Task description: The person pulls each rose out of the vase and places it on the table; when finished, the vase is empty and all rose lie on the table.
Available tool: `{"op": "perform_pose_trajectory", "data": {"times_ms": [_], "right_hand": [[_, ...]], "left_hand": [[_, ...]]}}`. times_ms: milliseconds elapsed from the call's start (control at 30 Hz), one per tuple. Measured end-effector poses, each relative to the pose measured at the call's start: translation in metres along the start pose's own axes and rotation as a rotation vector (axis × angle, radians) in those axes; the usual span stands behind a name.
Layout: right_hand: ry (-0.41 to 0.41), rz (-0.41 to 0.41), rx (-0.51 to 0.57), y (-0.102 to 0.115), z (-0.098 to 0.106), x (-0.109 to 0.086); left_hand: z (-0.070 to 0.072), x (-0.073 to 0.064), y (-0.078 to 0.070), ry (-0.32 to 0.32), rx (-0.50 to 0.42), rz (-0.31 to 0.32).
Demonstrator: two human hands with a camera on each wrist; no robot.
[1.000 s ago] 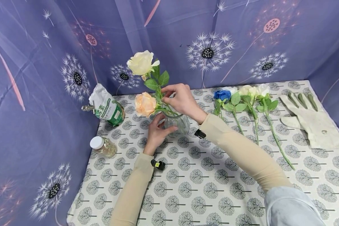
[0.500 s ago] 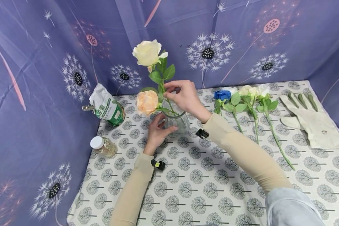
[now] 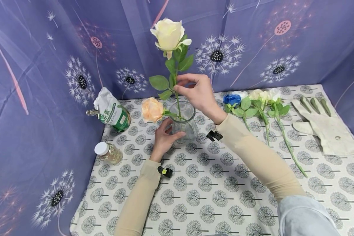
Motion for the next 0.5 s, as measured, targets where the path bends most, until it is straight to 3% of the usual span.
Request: {"op": "perform_pose_trajectory", "data": {"times_ms": [500], "right_hand": [[-0.123,0.055,0.241,0.015,0.028,0.003]], "left_hand": [[0.0,0.0,0.004,0.015,-0.003,0.048]]}}
Point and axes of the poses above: each hand's wrist, its own x-axis towards the middle knuckle, its own z-axis out of the back of the hand, y = z × x, the point moved 6 cm from there along x, towards the middle knuckle, and after that the axes turned 4 degrees about x, right-handed, at the moved point
